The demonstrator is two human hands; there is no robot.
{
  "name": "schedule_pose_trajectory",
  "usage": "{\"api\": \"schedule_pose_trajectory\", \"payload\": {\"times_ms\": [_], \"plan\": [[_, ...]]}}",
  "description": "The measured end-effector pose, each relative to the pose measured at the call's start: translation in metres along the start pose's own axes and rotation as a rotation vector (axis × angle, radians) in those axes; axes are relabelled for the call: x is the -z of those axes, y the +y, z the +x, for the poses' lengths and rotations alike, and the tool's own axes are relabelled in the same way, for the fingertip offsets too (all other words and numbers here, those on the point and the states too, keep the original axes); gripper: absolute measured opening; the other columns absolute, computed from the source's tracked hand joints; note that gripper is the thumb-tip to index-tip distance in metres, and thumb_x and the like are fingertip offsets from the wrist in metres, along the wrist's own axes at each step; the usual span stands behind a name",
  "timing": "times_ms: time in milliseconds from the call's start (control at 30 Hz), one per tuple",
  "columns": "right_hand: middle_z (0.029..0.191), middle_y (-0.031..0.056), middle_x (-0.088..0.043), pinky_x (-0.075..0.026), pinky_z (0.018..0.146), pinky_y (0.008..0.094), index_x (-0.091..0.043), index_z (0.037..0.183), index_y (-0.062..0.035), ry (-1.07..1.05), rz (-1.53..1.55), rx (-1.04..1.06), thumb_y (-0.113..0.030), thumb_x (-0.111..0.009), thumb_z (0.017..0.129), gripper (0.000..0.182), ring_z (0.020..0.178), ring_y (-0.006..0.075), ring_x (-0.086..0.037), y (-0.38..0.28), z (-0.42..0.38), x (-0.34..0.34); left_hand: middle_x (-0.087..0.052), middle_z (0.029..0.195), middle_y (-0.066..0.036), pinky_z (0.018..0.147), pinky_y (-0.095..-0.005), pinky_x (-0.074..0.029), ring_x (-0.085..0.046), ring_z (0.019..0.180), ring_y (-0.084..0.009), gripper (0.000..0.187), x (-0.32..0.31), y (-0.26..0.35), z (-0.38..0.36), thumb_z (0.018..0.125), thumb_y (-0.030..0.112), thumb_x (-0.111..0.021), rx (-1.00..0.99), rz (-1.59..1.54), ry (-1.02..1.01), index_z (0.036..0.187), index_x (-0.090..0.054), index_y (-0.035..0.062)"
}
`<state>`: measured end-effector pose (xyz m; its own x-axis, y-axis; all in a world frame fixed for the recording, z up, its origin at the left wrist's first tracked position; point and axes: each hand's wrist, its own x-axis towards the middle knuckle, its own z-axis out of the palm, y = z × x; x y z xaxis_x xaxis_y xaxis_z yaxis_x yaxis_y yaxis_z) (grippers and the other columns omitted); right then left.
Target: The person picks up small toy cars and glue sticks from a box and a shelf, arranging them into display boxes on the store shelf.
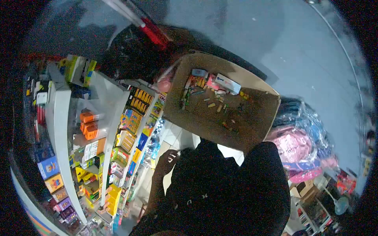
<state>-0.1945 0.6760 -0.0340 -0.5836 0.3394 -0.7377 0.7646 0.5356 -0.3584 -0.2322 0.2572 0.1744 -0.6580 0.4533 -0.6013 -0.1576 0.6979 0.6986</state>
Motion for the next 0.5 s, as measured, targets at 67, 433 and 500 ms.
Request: {"api": "schedule_pose_trajectory", "payload": {"times_ms": [67, 433, 500], "plan": [[0.114, 0.0154, -0.062, -0.049, 0.089, 0.0420, -0.060, 0.114, -0.0039, 0.017, 0.036, -0.066, -0.024, -0.064, 0.086, 0.035, 0.100, 0.0329, -0.060, 0.013, 0.023, -0.016, -0.069, 0.095, -0.012, 0.074, -0.0349, -0.053, -0.066, 0.078, -0.0236, 0.031, -0.005, -0.004, -0.003, 0.088, 0.025, -0.067, 0.100, 0.009, -0.002, 0.108, -0.062, 0.0018], [0.114, 0.0179, -0.060, -0.046, 0.092, 0.0446, -0.056, 0.118, -0.0025, 0.426, 0.387, 0.165, -0.029, -0.066, 0.084, 0.044, 0.101, 0.0393, -0.057, -0.076, 0.100, -0.084, -0.068, 0.094, -0.013, 0.067, -0.0334, -0.054, -0.066, 0.078, -0.0212, 0.030, -0.004, -0.021, -0.014, 0.089, 0.024, -0.067, 0.296, -0.070, 0.026, 0.108, -0.060, 0.0006], [0.114, 0.0182, -0.059, -0.046, 0.092, 0.0451, -0.055, 0.118, -0.0027, 0.432, 0.400, 0.361, -0.027, -0.068, 0.083, 0.045, 0.101, 0.0405, -0.056, -0.093, 0.097, -0.081, -0.068, 0.091, -0.012, 0.065, -0.0322, -0.053, -0.065, 0.076, -0.0201, 0.029, -0.004, -0.022, -0.013, 0.089, 0.023, -0.068, 0.318, -0.086, 0.068, 0.106, -0.061, 0.0006]]}}
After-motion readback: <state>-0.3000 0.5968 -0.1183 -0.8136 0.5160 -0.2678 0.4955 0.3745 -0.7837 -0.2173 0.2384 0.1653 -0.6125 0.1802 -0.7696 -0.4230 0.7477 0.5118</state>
